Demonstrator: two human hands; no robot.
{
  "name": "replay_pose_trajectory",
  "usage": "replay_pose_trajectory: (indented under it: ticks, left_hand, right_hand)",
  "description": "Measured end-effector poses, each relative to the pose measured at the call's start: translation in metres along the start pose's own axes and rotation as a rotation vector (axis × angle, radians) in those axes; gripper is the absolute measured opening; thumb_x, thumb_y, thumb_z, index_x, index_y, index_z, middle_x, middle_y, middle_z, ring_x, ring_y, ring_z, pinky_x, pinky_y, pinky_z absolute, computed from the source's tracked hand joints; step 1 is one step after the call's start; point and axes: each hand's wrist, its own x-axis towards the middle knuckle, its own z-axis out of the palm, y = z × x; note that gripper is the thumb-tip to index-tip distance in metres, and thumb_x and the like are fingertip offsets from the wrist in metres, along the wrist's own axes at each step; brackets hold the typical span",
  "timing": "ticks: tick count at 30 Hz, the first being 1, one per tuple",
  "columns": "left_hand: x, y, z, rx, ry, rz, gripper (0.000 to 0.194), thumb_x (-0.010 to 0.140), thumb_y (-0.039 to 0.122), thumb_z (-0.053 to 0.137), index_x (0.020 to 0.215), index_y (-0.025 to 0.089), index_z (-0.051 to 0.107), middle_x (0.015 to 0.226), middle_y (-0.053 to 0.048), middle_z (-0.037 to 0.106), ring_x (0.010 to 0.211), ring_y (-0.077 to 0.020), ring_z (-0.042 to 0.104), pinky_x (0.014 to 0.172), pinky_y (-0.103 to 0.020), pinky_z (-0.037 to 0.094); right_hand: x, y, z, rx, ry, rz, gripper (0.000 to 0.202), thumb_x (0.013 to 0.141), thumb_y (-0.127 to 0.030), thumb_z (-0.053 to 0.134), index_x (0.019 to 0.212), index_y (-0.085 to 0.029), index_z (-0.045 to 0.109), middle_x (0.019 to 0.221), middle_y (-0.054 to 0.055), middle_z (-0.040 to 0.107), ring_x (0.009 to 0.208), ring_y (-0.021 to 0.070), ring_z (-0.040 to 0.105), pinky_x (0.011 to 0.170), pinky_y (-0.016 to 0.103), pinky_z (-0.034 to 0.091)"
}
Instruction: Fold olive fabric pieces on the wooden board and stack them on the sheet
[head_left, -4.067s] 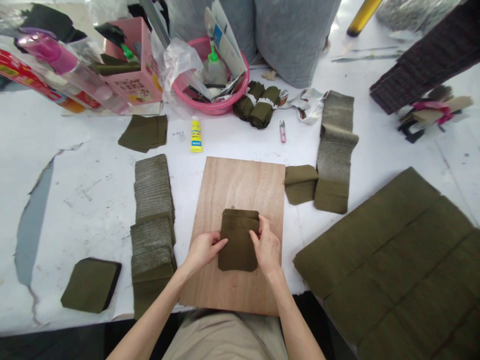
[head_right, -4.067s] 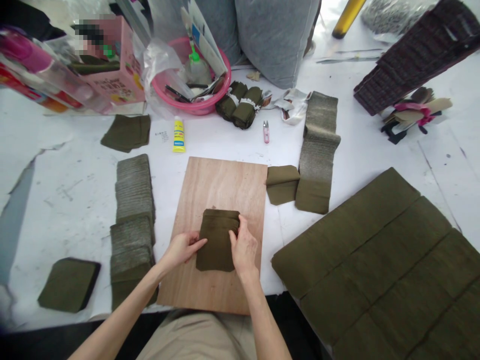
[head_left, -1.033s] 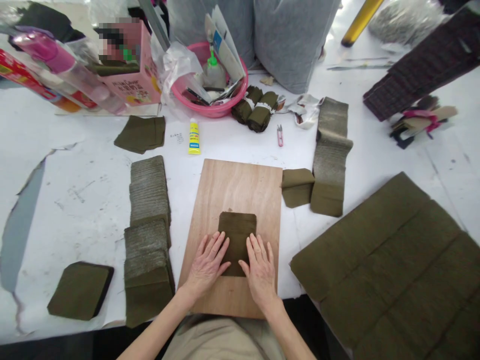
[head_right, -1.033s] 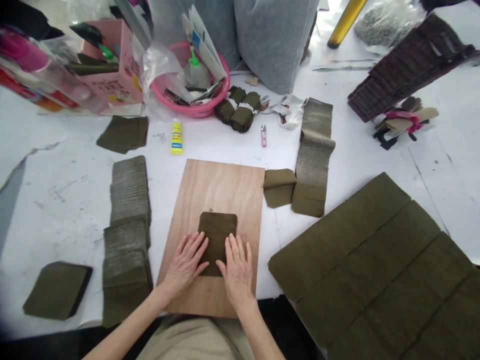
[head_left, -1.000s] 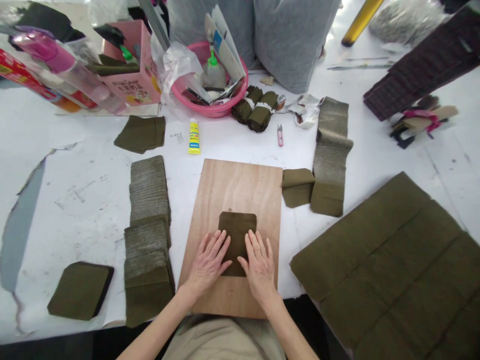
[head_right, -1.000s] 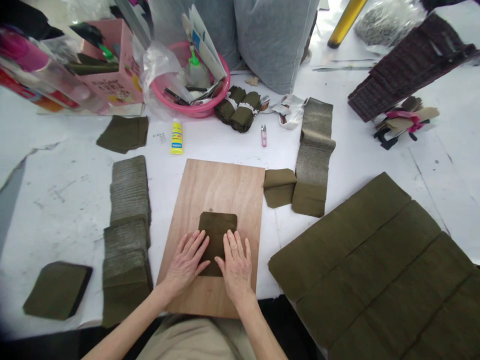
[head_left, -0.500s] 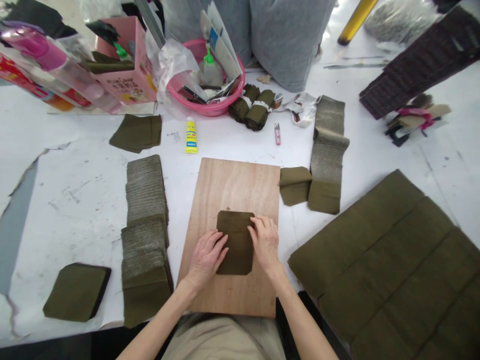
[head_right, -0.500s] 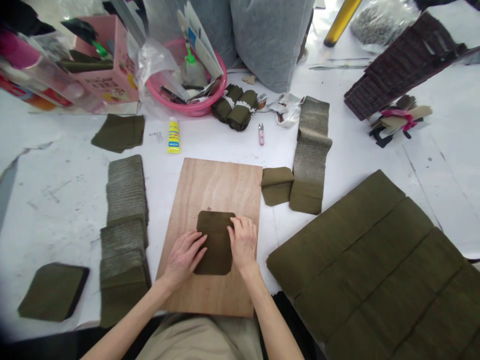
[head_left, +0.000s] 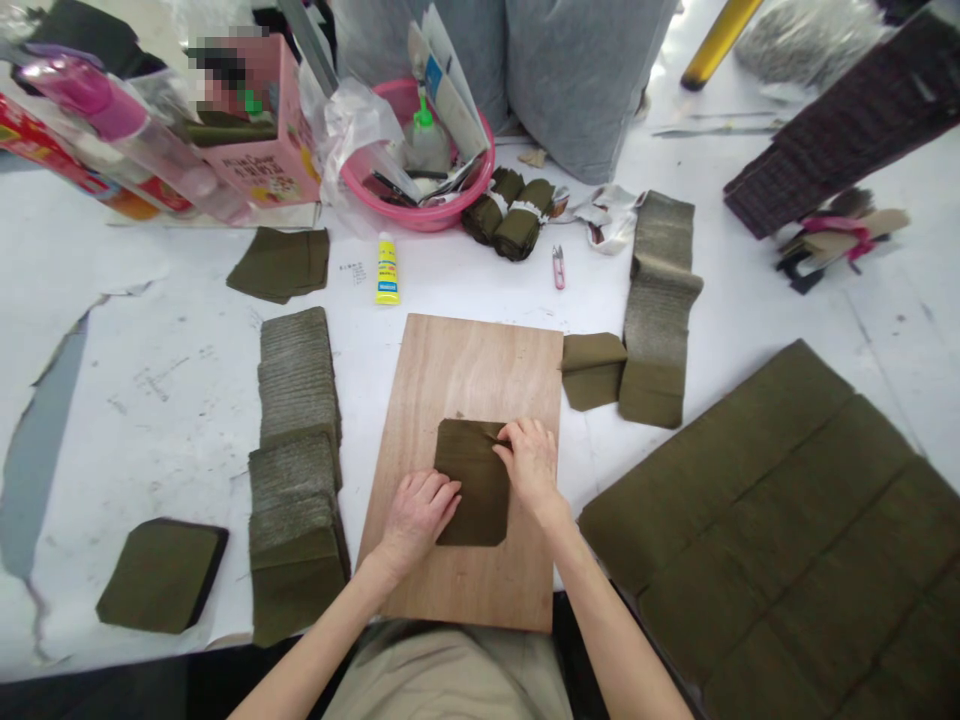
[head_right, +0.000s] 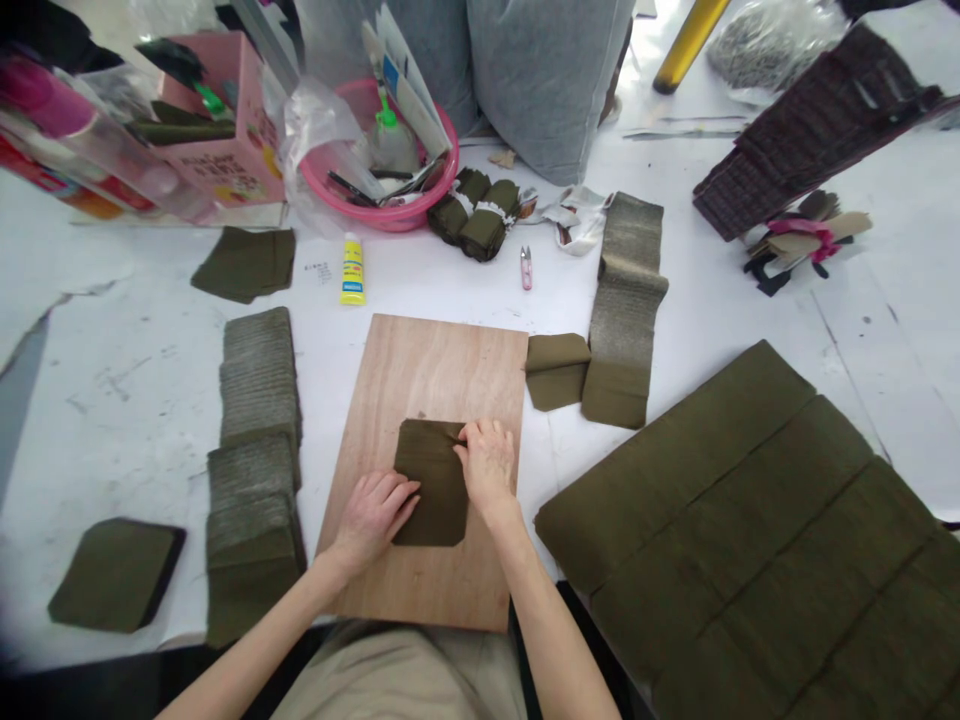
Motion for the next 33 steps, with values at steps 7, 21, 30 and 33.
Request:
replay_pose_trajectory:
  ticks: [7,21,30,33]
  left_hand:
    - [0.011,-0.003,-0.008,-0.049,-0.07,-0.062,0.014,0.092,0.02,0.046,0.09,0.017,0.059,0.084,-0.005,0.06,0.082,-0.0203,0.052,0.071,-0.035,0.042]
    - [0.048,-0.021,-0.021,-0.215,-0.144,-0.126,0.04,0.079,0.021,0.066,0.117,0.017,0.053,0.096,-0.007,0.064,0.089,-0.0228,0.061,0.08,-0.036,0.048]
    - [0.054,-0.02,-0.029,-0.358,-0.213,-0.386,0.015,0.08,0.035,0.062,0.081,0.02,0.063,0.074,0.0,0.067,0.064,-0.0166,0.06,0.058,-0.026,0.04]
    - [0.05,-0.022,-0.024,-0.466,-0.195,-0.46,0.023,0.078,0.037,0.064,0.093,0.019,0.066,0.082,-0.003,0.07,0.068,-0.0185,0.062,0.061,-0.027,0.044]
  right_hand:
    - [-0.014,0.001,0.003,0.081,0.038,-0.098,0.01,0.082,-0.012,0.058,0.081,-0.022,0.054,0.085,0.003,0.059,0.086,0.0206,0.049,0.073,0.033,0.032]
    - [-0.051,0.001,0.016,0.797,0.062,0.12,0.018,0.083,-0.021,0.051,0.1,-0.021,0.054,0.096,0.003,0.064,0.088,0.0171,0.062,0.08,0.03,0.049]
    - [-0.057,-0.006,0.022,0.702,-0.024,0.42,0.014,0.077,-0.03,0.062,0.086,-0.02,0.057,0.069,0.0,0.065,0.063,0.0177,0.06,0.06,0.027,0.044]
    - [-0.063,-0.007,0.029,0.668,-0.032,0.413,0.019,0.079,-0.032,0.059,0.065,-0.021,0.052,0.059,-0.001,0.059,0.055,0.0155,0.054,0.052,0.025,0.038]
